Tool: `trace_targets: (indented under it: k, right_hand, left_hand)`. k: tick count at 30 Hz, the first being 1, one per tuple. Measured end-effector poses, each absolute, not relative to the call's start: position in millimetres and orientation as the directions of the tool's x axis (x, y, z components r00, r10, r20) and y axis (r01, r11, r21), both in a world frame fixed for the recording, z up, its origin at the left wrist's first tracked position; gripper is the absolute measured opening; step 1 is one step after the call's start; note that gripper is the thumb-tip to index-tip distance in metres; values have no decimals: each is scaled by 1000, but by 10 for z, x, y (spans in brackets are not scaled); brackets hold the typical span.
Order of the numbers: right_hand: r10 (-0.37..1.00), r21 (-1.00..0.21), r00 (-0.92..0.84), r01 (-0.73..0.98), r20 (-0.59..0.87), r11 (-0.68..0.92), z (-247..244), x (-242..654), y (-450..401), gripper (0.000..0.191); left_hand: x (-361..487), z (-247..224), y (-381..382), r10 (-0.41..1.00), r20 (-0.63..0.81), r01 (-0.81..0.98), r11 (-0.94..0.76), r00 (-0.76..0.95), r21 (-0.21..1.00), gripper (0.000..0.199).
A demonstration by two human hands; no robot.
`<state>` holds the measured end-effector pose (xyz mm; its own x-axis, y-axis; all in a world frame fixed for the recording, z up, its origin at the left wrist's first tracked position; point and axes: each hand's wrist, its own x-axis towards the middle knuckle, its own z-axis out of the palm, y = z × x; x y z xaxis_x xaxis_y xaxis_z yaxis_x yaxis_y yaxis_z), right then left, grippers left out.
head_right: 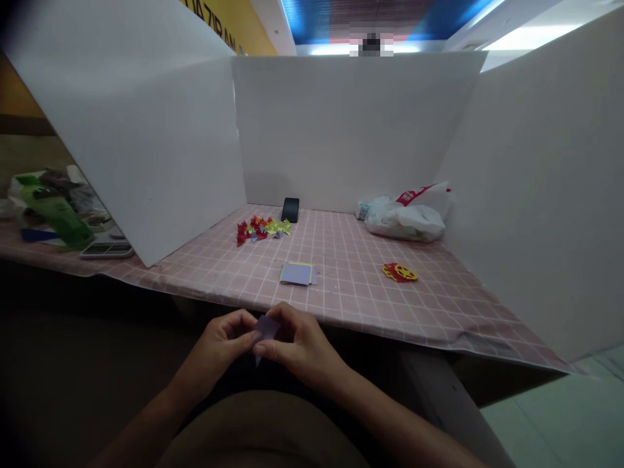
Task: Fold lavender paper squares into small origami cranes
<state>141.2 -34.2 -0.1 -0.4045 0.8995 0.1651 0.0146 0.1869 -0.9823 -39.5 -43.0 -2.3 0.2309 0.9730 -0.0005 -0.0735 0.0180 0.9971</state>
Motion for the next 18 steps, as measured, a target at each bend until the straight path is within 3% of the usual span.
trace_targets:
  k: [3,11,18]
  right_hand:
    - [913,-966,-363,98,188,238,-9,1398,-365,14]
    - [912,-986,-377,-94,160,135,-35,1369,-400,8]
    - [932,-985,-319,-38,172,169,11,1353,-435,6]
  left_hand:
    - [-395,-28,-446,969,0,-107,27,245,994,20]
    - [-380,-82,-501,983,-13,-241,58,186,969,14]
    - [-344,-87,-522,991,58,-204,-32,122,978,14]
